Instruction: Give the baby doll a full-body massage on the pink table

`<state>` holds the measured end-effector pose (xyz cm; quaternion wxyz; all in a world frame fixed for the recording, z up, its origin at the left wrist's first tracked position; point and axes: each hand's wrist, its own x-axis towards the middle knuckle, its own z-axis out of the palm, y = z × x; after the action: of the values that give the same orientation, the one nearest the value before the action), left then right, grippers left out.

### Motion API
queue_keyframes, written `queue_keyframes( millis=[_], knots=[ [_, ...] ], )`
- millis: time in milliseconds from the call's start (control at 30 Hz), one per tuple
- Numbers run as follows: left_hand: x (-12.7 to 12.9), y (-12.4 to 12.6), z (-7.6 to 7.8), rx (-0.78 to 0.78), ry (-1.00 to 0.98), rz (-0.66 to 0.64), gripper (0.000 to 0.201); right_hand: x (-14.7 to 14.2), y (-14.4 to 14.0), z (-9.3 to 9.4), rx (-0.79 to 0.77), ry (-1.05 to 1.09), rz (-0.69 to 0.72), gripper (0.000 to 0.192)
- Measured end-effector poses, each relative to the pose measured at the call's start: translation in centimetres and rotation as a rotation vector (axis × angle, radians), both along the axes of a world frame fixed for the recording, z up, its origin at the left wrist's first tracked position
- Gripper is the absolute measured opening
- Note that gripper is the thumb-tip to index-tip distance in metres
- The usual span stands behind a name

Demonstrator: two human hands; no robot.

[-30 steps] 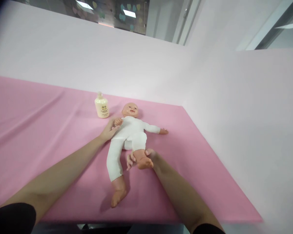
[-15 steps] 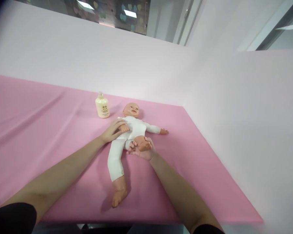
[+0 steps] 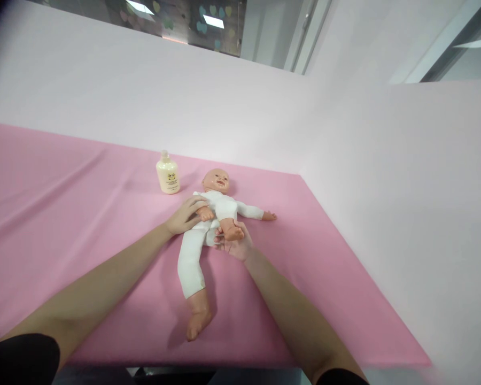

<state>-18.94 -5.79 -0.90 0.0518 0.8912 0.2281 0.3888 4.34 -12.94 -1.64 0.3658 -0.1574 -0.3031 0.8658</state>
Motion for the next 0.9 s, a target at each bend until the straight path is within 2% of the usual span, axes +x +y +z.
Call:
queue_keyframes(
  millis=[200,467,767,900],
  knots=[
    [-0.03,-0.10,0.12,0.000,0.002,-0.003,0.040,0.06,0.17,-0.16,-0.034,-0.051,-0.018,0.040],
    [0.01,-0.12,0.07,-0.014,0.007,0.007,0.040,-0.07,-0.08,0.04,0.002,-0.075,-0.011,0.044],
    [-0.09,-0.06,0.09,-0.009,0.024,0.019,0.040,0.16,0.25,-0.43,0.011,-0.066,0.038,0.040],
    [-0.02,-0.01,-0.18,-0.034,-0.017,0.014,0.040,0.18,0.22,-0.47,0.071,-0.044,0.077,0.042]
  ],
)
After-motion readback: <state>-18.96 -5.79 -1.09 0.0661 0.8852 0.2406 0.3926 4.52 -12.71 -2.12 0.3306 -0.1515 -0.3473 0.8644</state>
